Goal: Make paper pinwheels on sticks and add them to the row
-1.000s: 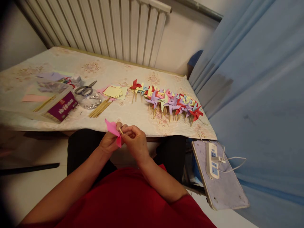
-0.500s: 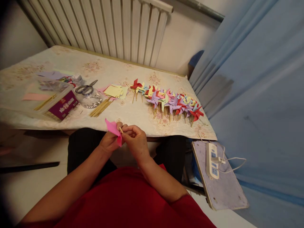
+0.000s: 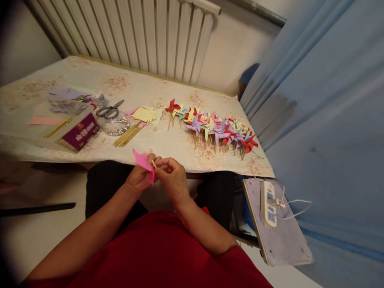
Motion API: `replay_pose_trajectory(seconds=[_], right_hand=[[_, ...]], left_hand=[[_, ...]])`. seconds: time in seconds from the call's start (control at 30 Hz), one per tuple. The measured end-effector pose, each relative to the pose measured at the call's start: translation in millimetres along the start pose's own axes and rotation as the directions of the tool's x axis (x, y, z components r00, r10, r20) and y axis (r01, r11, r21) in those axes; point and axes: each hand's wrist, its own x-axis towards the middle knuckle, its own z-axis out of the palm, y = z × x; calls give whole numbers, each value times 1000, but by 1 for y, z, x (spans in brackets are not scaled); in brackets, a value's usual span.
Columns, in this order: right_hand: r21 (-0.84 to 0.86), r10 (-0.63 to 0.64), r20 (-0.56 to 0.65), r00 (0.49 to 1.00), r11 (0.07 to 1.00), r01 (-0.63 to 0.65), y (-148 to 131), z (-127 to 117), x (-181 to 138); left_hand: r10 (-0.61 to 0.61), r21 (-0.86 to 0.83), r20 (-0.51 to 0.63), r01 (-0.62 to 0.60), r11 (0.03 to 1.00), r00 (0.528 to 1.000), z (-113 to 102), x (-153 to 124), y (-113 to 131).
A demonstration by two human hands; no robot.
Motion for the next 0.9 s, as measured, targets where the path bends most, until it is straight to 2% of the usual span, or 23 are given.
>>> replay_pose_trajectory(seconds=[0.43, 0.9], right_hand=[[49, -20, 28, 999, 999, 19, 10, -3, 4], [-35, -42, 8, 999, 999, 42, 7, -4, 3]], left_hand=[[-1, 16, -3, 1, 1000, 1000, 1, 0, 0], [-9, 16, -20, 10, 1000, 1000, 3, -1, 0]])
